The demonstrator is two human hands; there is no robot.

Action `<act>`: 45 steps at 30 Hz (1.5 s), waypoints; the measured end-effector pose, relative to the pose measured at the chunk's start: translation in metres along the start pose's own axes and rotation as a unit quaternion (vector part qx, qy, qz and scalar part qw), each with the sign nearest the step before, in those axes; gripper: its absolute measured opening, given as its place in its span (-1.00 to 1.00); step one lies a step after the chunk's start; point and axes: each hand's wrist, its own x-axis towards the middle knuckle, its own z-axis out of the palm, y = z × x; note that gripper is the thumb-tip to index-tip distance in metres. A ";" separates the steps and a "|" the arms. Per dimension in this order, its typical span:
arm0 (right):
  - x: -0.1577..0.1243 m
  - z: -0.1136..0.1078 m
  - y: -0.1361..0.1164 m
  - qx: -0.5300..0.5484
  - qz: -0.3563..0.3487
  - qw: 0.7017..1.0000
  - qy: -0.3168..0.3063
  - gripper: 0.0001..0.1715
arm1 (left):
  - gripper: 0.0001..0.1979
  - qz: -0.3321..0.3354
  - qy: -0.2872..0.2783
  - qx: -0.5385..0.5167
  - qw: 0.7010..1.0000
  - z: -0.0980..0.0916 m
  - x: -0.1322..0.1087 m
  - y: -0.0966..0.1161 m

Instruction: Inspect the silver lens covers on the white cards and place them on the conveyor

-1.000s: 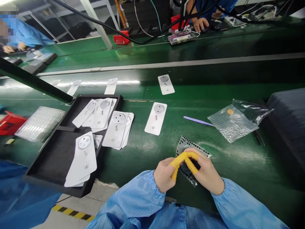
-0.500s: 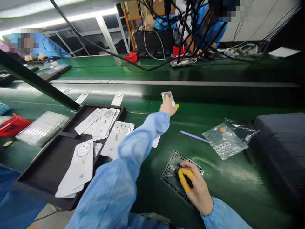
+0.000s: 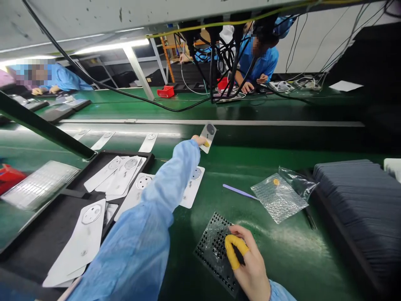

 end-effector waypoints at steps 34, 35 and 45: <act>0.022 -0.024 -0.052 -0.071 -0.073 0.995 0.015 -0.53 | -0.53 0.033 -0.152 -0.231 0.960 0.054 -0.319 -0.140; 0.022 -0.022 -0.052 -0.071 -0.072 0.995 0.022 -0.55 | -0.54 0.033 -0.149 -0.233 0.960 0.054 -0.319 -0.139; 0.026 -0.026 -0.056 -0.089 -0.062 0.994 -0.003 -0.54 | -0.52 0.105 -0.170 -0.174 0.964 0.053 -0.317 -0.139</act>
